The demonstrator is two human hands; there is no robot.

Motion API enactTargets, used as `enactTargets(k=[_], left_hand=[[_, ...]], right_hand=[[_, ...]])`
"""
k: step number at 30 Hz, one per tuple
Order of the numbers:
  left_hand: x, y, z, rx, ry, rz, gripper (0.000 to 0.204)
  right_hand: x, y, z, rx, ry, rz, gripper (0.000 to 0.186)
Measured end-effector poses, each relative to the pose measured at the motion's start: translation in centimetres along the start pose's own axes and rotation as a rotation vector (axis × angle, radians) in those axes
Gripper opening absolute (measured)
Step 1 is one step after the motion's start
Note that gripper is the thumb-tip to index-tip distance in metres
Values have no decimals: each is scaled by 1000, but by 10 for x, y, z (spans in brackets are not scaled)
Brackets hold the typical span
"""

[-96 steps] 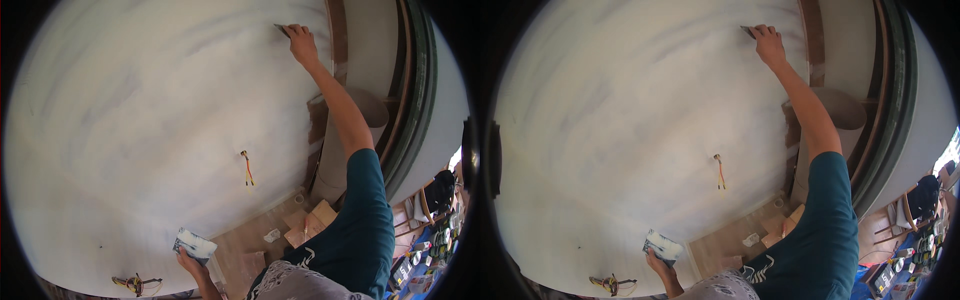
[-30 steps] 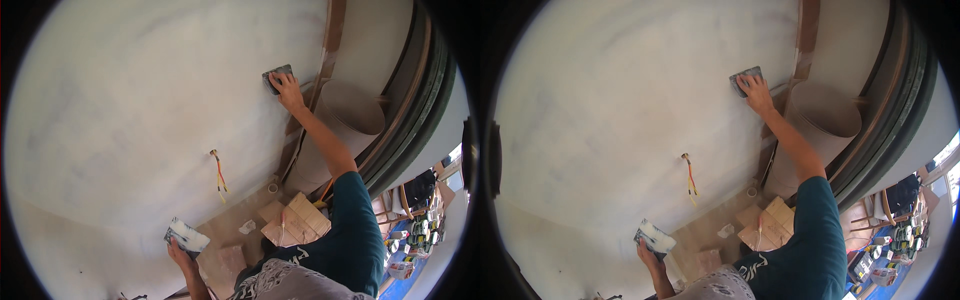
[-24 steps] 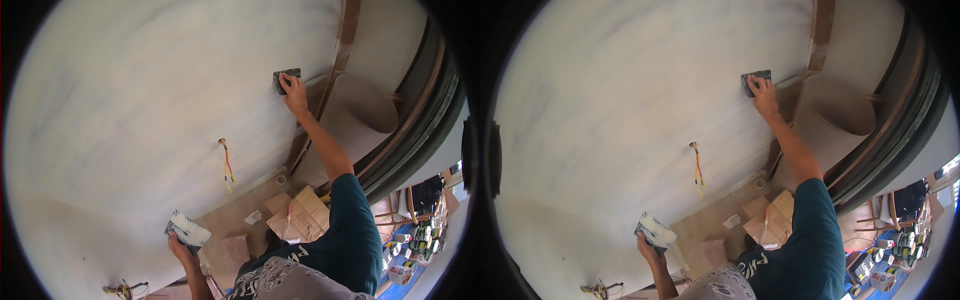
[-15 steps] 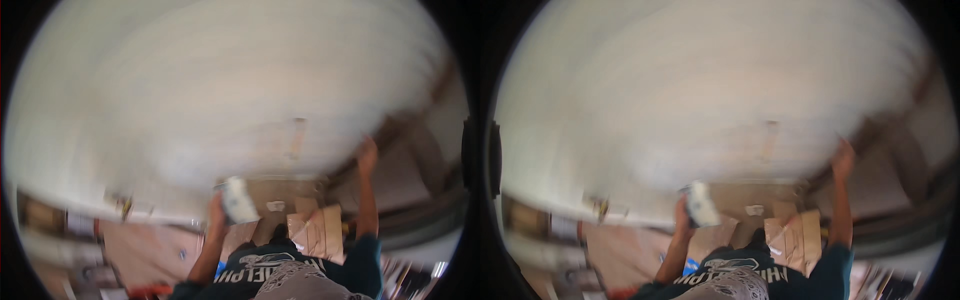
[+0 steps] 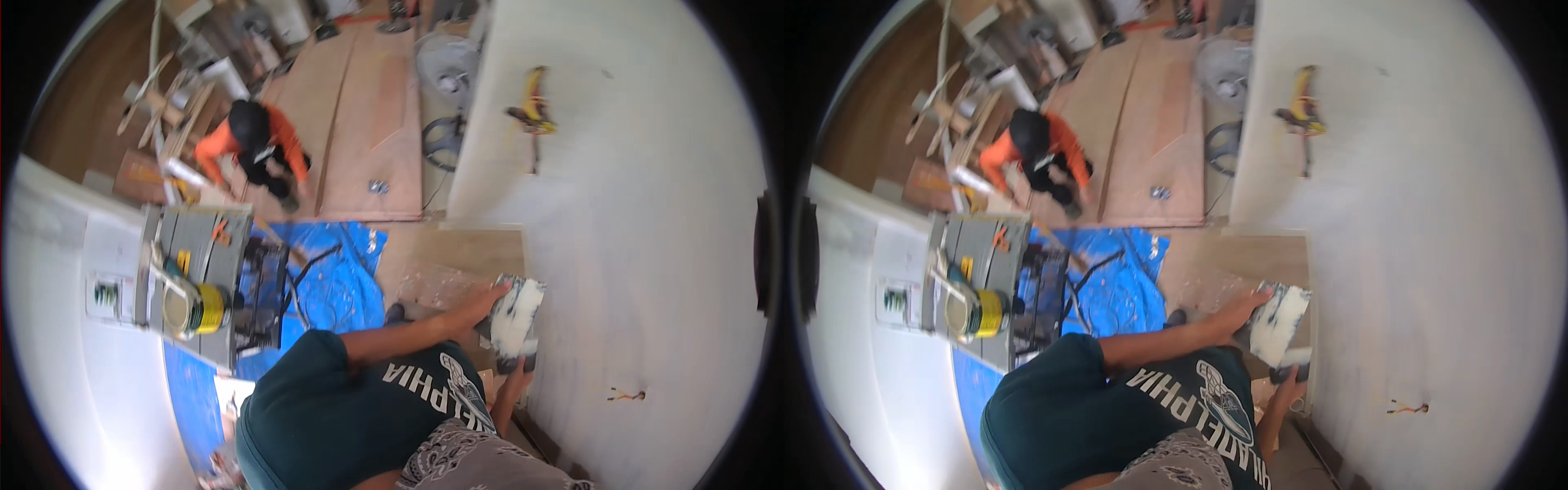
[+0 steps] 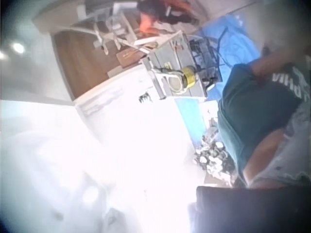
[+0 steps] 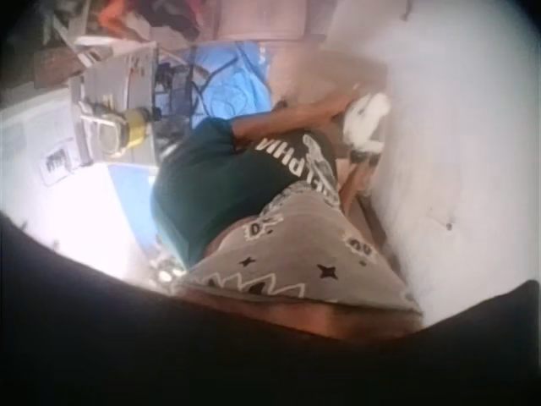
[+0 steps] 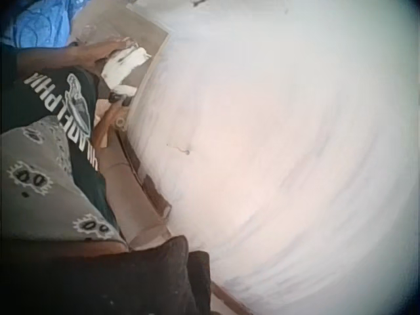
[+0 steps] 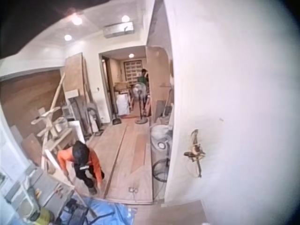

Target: The person scoops joint compound from a bucket onto a hawk and uses a putty knife to apply it to the ceiling. They repeatedly smooth the compound over a large area, working around exposed electrical wires and a ceiling fixture. The person periodically returns to the bucket to reload the hawk with more compound.

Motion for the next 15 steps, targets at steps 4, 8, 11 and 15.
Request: enactTargets(k=[4,8,11,15], left_hand=[[42,68,26,75,-128,-21,39],[83,138,69,262,-184,115,36],[82,192,90,362,-256,303,33],[83,245,128,485,-339,325,31]], right_hand=[[-81,-58,-18,-361,31,268,43],[-89,-120,9,-408,-58,-69,43],[-81,-162,34,-429,-250,-120,55],[-81,-216,85,-658,-359,-176,38]])
Point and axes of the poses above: each hand's wrist, its own z-axis away from the middle knuckle, its own y-axis out of the back of the hand, x = y × z, the point moved 5 cm from there along -z, towards the middle knuckle, and after that the axes turned 4 degrees about -x, right-handed, at the moved point
